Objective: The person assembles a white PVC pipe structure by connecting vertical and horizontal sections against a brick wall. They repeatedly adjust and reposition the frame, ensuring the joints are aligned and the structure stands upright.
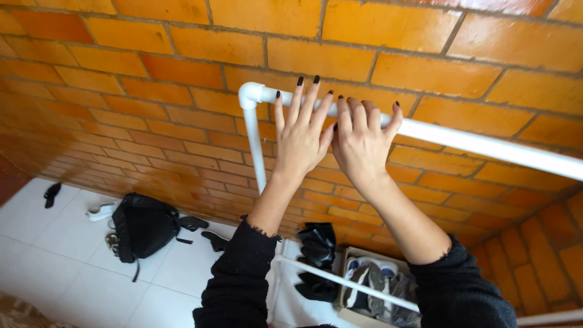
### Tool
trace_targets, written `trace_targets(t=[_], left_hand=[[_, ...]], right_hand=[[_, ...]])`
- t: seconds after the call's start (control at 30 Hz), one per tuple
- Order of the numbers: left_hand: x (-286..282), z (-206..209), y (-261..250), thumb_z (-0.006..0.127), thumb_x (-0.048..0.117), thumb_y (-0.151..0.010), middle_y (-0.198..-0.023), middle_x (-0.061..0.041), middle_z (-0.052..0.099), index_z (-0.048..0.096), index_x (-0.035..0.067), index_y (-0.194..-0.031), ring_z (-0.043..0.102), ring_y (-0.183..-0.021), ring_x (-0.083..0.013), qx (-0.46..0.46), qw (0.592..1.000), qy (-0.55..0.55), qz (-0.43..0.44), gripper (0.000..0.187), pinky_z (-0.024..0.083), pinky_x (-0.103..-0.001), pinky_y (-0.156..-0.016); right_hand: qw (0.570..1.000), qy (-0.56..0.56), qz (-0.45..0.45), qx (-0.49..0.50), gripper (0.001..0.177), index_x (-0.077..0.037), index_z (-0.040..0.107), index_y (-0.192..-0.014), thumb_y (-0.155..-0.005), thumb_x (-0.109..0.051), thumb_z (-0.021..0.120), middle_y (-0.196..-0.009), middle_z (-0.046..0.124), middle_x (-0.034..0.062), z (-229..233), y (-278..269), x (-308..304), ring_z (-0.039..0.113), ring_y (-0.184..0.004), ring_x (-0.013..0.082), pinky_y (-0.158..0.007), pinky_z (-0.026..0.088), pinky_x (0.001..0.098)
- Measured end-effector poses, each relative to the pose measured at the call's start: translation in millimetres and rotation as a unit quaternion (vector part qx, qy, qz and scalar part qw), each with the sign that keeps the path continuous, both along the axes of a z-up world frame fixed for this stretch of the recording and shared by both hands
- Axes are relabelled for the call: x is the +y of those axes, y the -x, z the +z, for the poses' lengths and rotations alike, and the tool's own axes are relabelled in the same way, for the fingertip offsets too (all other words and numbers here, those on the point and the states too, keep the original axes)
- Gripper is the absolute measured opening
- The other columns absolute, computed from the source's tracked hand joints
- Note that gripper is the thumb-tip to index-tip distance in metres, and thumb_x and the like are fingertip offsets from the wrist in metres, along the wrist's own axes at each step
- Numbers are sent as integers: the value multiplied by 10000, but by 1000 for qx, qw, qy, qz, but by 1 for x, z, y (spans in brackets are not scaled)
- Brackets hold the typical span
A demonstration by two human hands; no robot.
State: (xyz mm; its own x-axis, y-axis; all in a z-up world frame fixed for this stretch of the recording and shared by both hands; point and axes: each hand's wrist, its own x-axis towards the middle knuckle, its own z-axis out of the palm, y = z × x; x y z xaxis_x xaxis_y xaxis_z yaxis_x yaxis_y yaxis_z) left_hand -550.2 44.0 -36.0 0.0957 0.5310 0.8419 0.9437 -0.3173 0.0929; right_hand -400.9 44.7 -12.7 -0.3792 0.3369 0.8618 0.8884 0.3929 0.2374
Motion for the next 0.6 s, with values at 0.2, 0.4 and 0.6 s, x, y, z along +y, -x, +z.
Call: trace_targets(t=[0.2,0.4,0.6], left_hand=[[-5,21,43,633,241,-984,-1445,-78,585,651,166,-1342,427,-1456,-323,40,999,-16,-25,367,165,-674,-1218],[26,35,102,639,215,-1007,-1136,-139,716,700,54,-1022,641,-1149,-298,38,999,-1,-36,173,305,-622,-1164],[20,43,96,636,89,-943,-903,-158,669,642,0,-935,649,-866,-357,-53,978,19,-200,89,524,-461,-774]], right_hand=[[999,14,-45,13,446,-48,638,-1330,-908,-170,710,-1313,632,68,-2,26,-3,559,-1236,256,-1124,273,683],[997,4,-71,12,469,-41,629,-1331,-912,-234,712,-1287,635,84,4,53,-15,559,-1205,290,-1130,276,674],[999,38,-32,-12,486,3,619,-1320,-899,-228,696,-1256,638,137,8,92,-3,587,-1145,285,-1068,368,548]])
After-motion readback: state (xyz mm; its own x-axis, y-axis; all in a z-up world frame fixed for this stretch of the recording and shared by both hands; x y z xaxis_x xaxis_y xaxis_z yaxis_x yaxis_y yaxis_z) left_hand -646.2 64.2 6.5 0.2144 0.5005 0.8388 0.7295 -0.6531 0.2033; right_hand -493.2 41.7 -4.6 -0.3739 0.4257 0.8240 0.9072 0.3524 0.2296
